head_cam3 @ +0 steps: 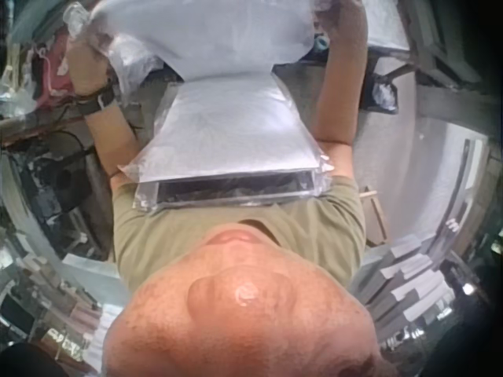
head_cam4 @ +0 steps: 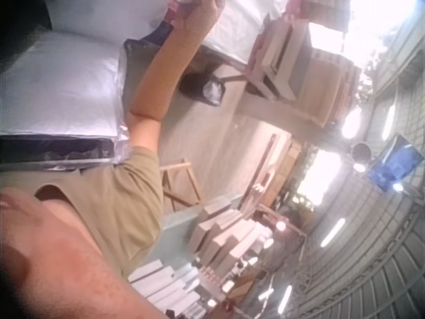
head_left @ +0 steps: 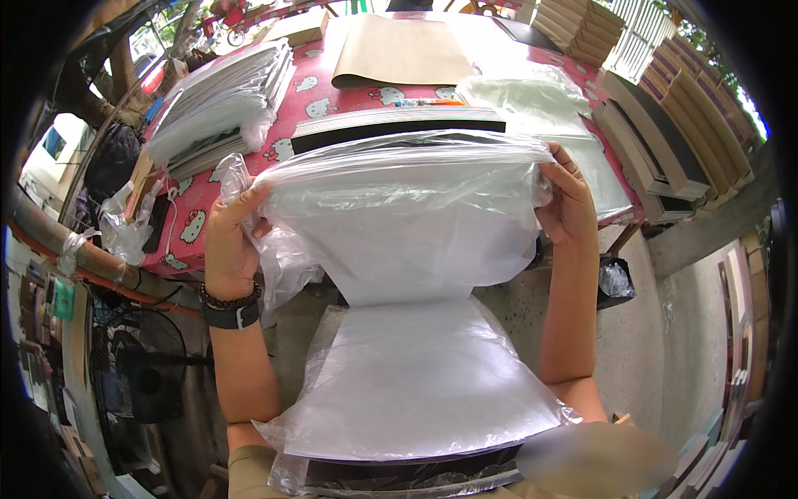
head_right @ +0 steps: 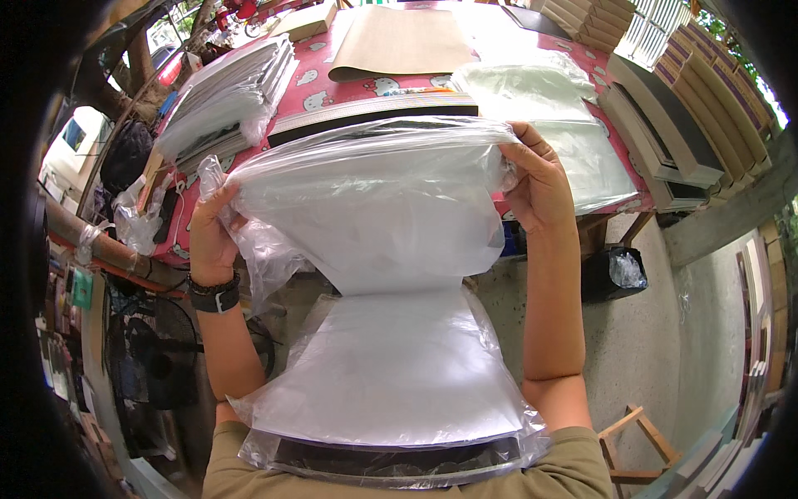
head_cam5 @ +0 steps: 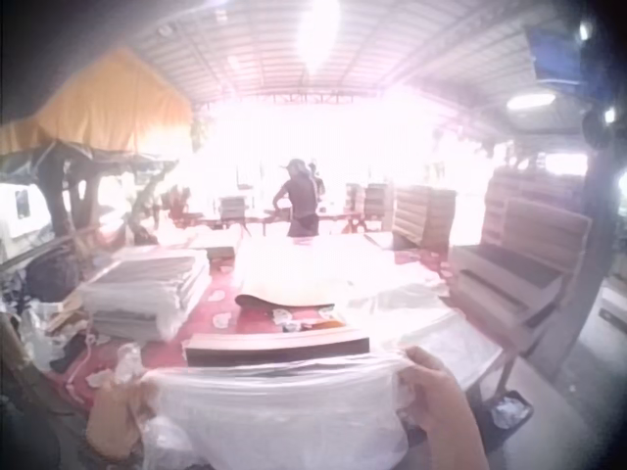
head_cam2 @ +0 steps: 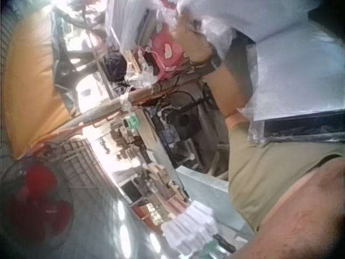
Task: The person packs printed materials into clear plastic bags by hand, placing each stack into a bag and folding the plastic over.
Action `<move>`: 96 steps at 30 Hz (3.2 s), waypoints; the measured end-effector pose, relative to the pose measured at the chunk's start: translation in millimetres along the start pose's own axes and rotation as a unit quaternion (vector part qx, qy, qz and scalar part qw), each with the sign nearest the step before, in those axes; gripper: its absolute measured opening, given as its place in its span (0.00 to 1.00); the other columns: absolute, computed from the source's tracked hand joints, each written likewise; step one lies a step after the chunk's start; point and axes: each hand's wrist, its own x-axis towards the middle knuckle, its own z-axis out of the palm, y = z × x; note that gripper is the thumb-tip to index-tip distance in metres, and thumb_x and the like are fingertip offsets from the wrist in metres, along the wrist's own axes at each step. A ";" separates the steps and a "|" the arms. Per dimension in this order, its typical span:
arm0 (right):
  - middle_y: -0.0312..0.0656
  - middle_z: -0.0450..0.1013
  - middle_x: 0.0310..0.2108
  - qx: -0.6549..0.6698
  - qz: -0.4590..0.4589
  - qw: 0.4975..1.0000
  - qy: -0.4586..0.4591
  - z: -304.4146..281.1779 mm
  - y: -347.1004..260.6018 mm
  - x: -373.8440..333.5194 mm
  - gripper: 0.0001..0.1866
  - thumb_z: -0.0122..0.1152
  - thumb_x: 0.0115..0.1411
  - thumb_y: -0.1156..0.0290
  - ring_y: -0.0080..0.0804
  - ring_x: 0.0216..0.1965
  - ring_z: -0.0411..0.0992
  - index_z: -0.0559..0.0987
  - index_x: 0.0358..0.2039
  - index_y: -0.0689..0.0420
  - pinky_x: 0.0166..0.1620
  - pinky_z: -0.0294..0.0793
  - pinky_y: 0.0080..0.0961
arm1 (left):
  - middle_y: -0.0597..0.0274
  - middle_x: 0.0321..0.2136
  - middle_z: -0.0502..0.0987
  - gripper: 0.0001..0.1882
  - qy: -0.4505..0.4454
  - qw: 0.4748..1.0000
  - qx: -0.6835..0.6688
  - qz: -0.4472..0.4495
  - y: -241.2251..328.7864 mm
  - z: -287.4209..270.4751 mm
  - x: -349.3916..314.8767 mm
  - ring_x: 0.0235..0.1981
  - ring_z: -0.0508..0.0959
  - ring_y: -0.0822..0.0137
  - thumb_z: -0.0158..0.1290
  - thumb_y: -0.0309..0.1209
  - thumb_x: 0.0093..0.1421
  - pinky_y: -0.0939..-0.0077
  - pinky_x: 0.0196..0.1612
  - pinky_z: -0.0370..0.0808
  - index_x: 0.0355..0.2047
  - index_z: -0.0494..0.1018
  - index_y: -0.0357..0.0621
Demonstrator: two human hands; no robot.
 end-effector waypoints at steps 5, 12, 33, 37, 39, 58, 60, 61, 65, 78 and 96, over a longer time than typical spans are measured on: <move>0.43 0.71 0.32 0.075 0.131 0.985 -0.086 -9.6 4.7 6.2 0.12 0.44 0.53 0.78 0.25 0.31 0.71 0.70 0.39 0.64 0.34 0.73 0.20 | 0.64 0.23 0.74 0.12 -0.023 0.986 -0.079 -0.147 5.8 5.7 2.2 0.18 0.69 0.76 0.43 0.36 0.55 0.87 0.12 0.56 0.27 0.70 0.40; 0.42 0.69 0.38 -0.016 0.124 0.992 0.007 -46.8 41.5 -13.1 0.18 0.49 0.53 0.74 0.27 0.39 0.69 0.65 0.45 0.62 0.42 0.70 0.24 | 0.66 0.26 0.72 0.13 -0.076 0.971 -0.061 -0.218 -63.5 -38.2 7.0 0.20 0.68 0.78 0.43 0.38 0.55 0.88 0.14 0.57 0.35 0.67 0.42; 0.35 0.71 0.32 0.024 0.143 0.985 0.098 -114.1 120.6 -78.3 0.06 0.51 0.55 0.71 0.23 0.34 0.70 0.70 0.35 0.56 0.37 0.70 0.23 | 0.75 0.17 0.61 0.11 -0.018 0.970 0.016 -0.242 -157.6 -54.2 -39.0 0.17 0.61 0.81 0.50 0.40 0.53 0.88 0.16 0.56 0.26 0.67 0.46; 0.34 0.70 0.27 0.006 0.169 0.974 0.148 -120.7 133.9 -95.8 0.07 0.51 0.56 0.71 0.21 0.28 0.68 0.70 0.35 0.57 0.33 0.69 0.21 | 0.76 0.13 0.60 0.12 0.013 0.952 0.141 -0.271 -200.3 -73.2 -61.9 0.14 0.58 0.82 0.50 0.40 0.53 0.86 0.16 0.54 0.22 0.68 0.46; 0.34 0.69 0.27 -0.032 0.196 0.972 0.128 -143.0 149.7 -105.1 0.07 0.50 0.55 0.73 0.21 0.27 0.67 0.70 0.35 0.58 0.32 0.68 0.19 | 0.76 0.12 0.59 0.11 0.022 0.939 0.200 -0.279 -223.0 -81.1 -74.3 0.13 0.57 0.82 0.49 0.39 0.53 0.85 0.16 0.53 0.21 0.69 0.45; 0.46 0.67 0.26 -0.619 0.084 0.780 0.046 -228.9 225.1 -132.5 0.13 0.49 0.55 0.71 0.26 0.24 0.66 0.65 0.41 0.58 0.29 0.65 0.21 | 0.50 0.20 0.70 0.22 0.043 0.888 0.438 -0.133 -297.2 -112.8 -99.8 0.24 0.72 0.59 0.51 0.46 0.50 0.68 0.28 0.66 0.27 0.66 0.35; 0.45 0.68 0.27 -0.620 0.059 0.781 0.044 -205.1 198.6 -131.0 0.13 0.51 0.53 0.73 0.26 0.26 0.67 0.68 0.40 0.59 0.31 0.66 0.20 | 0.48 0.20 0.70 0.21 0.073 0.835 0.540 -0.076 -300.9 -125.6 -105.2 0.23 0.71 0.56 0.51 0.45 0.50 0.66 0.27 0.65 0.29 0.67 0.35; 0.44 0.69 0.27 -0.620 0.044 0.782 0.044 -185.1 177.4 -127.1 0.13 0.52 0.52 0.74 0.26 0.27 0.68 0.69 0.40 0.60 0.31 0.66 0.20 | 0.47 0.21 0.71 0.21 0.086 0.804 0.587 -0.045 -302.6 -134.5 -106.1 0.23 0.71 0.55 0.50 0.44 0.51 0.65 0.26 0.65 0.30 0.68 0.35; 0.46 0.70 0.35 -0.230 0.166 0.952 -0.118 -60.9 72.6 -109.5 0.17 0.50 0.55 0.67 0.32 0.38 0.69 0.70 0.41 0.66 0.43 0.66 0.29 | 0.56 0.28 0.74 0.20 0.084 0.908 0.357 -0.205 -190.0 -128.3 -88.9 0.24 0.73 0.62 0.46 0.44 0.54 0.75 0.25 0.65 0.32 0.71 0.37; 0.47 0.63 0.49 -0.403 0.422 0.778 -0.233 -91.7 146.7 -83.8 0.25 0.49 0.56 0.61 0.33 0.51 0.60 0.62 0.51 0.62 0.53 0.56 0.24 | 0.46 0.29 0.73 0.15 -0.313 0.734 0.564 -0.216 -186.7 -95.7 -70.3 0.31 0.72 0.49 0.47 0.36 0.52 0.66 0.36 0.69 0.38 0.71 0.42; 0.43 0.68 0.38 -0.403 -0.090 0.905 0.103 -17.8 86.4 26.0 0.29 0.62 0.45 0.61 0.31 0.40 0.64 0.66 0.44 0.64 0.44 0.62 0.24 | 0.62 0.30 0.75 0.10 -0.192 0.844 0.464 0.190 -117.2 -50.8 -158.9 0.30 0.74 0.67 0.51 0.23 0.43 0.79 0.31 0.68 0.30 0.74 0.43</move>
